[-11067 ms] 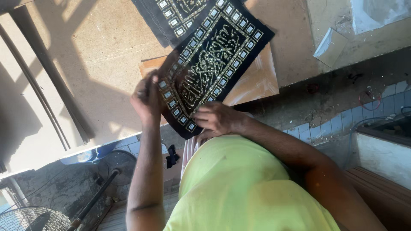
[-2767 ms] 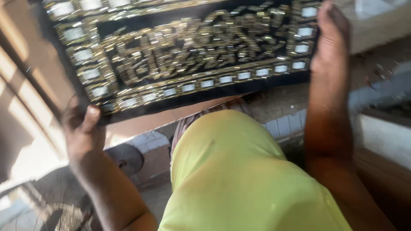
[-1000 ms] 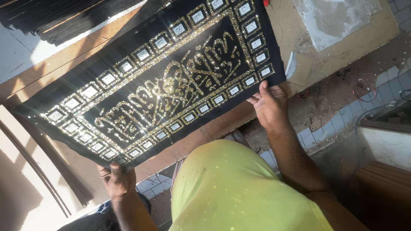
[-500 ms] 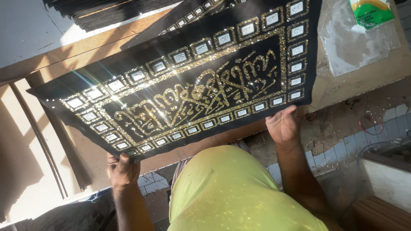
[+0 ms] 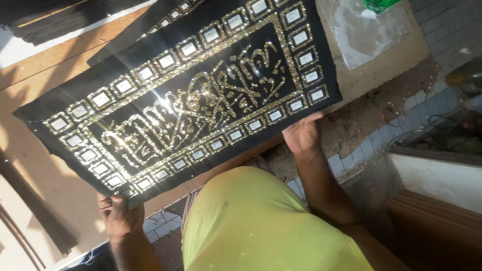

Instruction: The person applies glue to a cardboard sheet using a small block, then places a black fabric with gold patterns onto the glued area and presses it down. The person repeats this process with additional cardboard and fabric pieces.

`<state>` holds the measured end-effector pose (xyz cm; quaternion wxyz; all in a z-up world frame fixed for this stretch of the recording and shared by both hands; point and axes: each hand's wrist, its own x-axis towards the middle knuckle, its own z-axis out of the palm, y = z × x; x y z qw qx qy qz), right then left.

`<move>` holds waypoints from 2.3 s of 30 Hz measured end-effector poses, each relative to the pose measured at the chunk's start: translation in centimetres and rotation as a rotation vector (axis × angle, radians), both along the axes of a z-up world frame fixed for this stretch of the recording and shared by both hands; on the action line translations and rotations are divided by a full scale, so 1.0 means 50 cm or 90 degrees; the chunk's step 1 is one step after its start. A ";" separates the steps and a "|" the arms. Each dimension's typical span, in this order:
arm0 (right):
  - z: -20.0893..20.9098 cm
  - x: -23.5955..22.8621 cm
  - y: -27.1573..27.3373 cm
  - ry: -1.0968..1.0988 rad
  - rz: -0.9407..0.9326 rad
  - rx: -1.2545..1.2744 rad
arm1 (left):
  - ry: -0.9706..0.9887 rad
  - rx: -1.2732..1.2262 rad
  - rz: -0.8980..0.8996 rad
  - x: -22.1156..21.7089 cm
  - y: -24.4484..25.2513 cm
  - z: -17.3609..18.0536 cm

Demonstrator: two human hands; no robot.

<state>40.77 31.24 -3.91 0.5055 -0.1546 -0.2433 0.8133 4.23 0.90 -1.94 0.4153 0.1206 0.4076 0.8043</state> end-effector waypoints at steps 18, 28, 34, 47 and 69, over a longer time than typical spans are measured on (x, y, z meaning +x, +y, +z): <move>-0.187 0.110 -0.106 -0.432 -0.012 -0.267 | 0.033 -0.312 -0.021 -0.019 -0.094 -0.183; -0.095 0.093 -0.113 -1.033 -0.228 0.299 | 0.623 -0.919 0.076 -0.025 -0.054 -0.187; -0.144 -0.076 0.037 -1.083 -0.117 0.783 | 0.977 -0.732 -0.123 -0.052 0.126 -0.241; -0.177 -0.155 0.099 -1.200 0.149 0.824 | 1.000 -0.752 -0.221 -0.078 0.167 -0.232; -0.266 -0.283 -0.041 -1.126 0.178 0.998 | 1.078 -0.575 -0.289 0.130 0.312 -0.240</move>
